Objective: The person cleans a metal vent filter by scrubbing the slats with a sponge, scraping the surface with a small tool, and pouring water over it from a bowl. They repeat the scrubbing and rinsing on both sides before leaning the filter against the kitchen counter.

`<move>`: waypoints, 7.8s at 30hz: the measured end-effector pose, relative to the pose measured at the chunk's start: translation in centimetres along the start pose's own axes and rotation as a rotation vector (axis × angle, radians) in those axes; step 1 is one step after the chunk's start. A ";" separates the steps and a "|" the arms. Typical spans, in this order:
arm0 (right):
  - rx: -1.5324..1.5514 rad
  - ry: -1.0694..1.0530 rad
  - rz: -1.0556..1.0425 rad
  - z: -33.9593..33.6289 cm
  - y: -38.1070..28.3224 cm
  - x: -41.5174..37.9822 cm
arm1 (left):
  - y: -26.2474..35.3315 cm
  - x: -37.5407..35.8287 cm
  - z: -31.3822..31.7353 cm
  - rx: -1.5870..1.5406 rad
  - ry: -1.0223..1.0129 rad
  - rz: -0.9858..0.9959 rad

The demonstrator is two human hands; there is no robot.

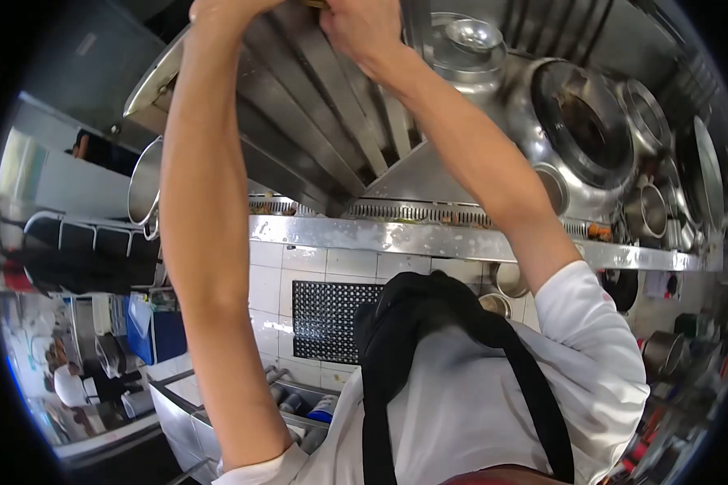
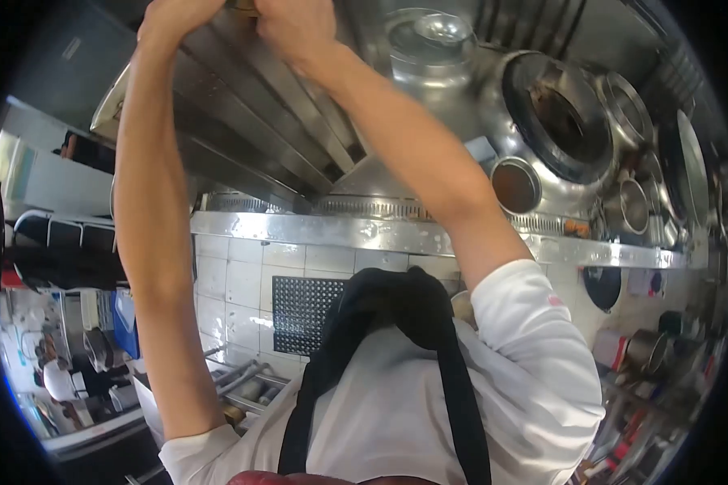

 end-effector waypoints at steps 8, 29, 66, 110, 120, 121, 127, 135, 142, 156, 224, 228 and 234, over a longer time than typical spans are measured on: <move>0.085 0.112 -0.010 0.8 3.3 -5.6 | -5.7 -0.3 3.7 -0.254 -0.167 -0.488; 0.194 0.090 -0.001 -0.4 0.3 -1.0 | -7.1 -1.1 5.0 -0.259 -0.138 -0.481; 2.330 -0.608 1.331 3.3 13.2 -23.2 | -8.4 -1.4 6.3 -0.240 -0.241 -0.550; 0.215 0.262 0.149 -9.4 0.1 -9.4 | -5.8 -1.0 5.2 -0.945 -0.211 -0.257; 0.339 0.337 -0.116 -7.8 -1.5 -5.5 | -4.7 -1.2 3.7 -1.109 -0.134 -0.207; 0.374 0.347 -0.073 -7.5 -0.7 -5.6 | -5.2 -1.2 4.0 -1.104 -0.097 -0.199; 0.415 -0.042 0.390 -0.9 3.6 -7.6 | -9.0 -1.7 5.2 -0.778 0.020 -0.367; 0.149 0.028 0.321 -1.7 0.3 -1.5 | -8.4 -0.6 6.7 -0.301 -0.120 -0.187; 0.077 -0.026 0.295 -2.0 -0.8 -1.1 | -9.1 -3.7 3.5 -0.570 -0.048 -0.599; 0.061 -0.096 0.234 -0.4 -1.5 -0.8 | -9.0 -3.3 4.5 -0.493 -0.159 -0.586; 0.233 0.018 0.188 1.0 1.2 -4.6 | -7.2 -4.2 3.7 -0.404 -0.142 -0.570; 0.187 -0.024 0.170 -0.6 0.2 -1.1 | -7.2 -4.0 3.9 -0.458 -0.132 -0.606; 0.115 0.046 0.073 0.0 -0.5 -4.3 | -7.3 -4.0 3.9 -0.437 -0.138 -0.603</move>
Point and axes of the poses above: each hand's wrist, its own x-axis towards the middle knuckle, its own z-axis out of the palm, y = z × x, the point moved 10 cm from there along x, towards the middle knuckle, and after that the axes turned 14 degrees about z, right-handed, at the moved point
